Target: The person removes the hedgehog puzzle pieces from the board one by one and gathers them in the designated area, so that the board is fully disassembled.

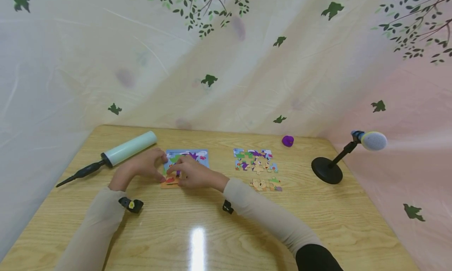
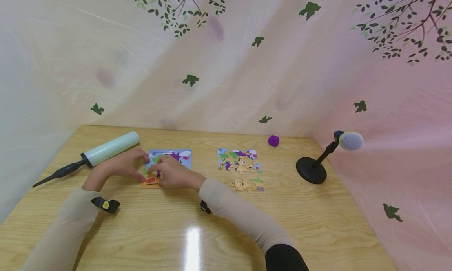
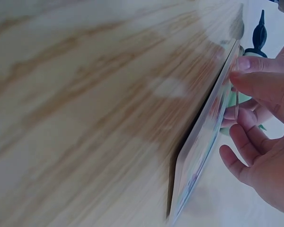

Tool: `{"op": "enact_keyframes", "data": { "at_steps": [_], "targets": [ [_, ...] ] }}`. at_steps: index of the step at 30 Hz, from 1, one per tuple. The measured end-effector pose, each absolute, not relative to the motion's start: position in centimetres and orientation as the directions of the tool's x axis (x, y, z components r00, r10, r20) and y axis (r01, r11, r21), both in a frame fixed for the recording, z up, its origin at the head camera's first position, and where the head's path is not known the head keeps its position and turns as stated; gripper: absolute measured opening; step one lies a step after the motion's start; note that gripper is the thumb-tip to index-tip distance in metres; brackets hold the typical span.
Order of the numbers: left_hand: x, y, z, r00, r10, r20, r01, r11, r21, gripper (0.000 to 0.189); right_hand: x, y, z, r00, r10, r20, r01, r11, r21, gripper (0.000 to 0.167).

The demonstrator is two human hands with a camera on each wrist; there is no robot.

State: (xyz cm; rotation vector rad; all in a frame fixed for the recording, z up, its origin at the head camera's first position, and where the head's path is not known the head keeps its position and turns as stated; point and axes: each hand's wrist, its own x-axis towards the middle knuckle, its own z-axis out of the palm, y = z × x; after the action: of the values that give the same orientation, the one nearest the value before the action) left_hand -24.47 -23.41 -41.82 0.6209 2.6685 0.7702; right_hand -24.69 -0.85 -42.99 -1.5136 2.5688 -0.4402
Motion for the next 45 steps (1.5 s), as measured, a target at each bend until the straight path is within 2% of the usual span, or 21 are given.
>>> {"op": "enact_keyframes", "data": {
  "at_steps": [15, 23, 30, 45],
  "targets": [
    [-24.4, -23.3, -42.2, -0.874, 0.456, -0.168, 0.307, 0.785, 0.538, 0.060, -25.0, 2.4, -42.9, -0.572, -0.820, -0.001, -0.768, 0.537, -0.350, 0.043],
    [-24.3, -23.4, -42.4, -0.872, 0.467, -0.144, 0.332, 0.782, 0.527, 0.064, -24.7, 5.7, -42.4, -0.609, -0.794, -0.001, -0.737, 0.565, -0.371, 0.045],
    [-24.3, -23.3, -42.4, -0.874, 0.466, -0.138, 0.333, 0.780, 0.530, 0.063, -24.3, 8.9, -41.8, -0.628, -0.778, 0.024, -0.714, 0.563, -0.417, 0.039],
    [-24.2, -23.3, -42.2, -0.871, 0.474, -0.128, 0.338, 0.767, 0.545, 0.063, -23.7, 15.4, -41.6, -0.687, -0.726, 0.005, -0.662, 0.623, -0.416, 0.040]
  ]
}}
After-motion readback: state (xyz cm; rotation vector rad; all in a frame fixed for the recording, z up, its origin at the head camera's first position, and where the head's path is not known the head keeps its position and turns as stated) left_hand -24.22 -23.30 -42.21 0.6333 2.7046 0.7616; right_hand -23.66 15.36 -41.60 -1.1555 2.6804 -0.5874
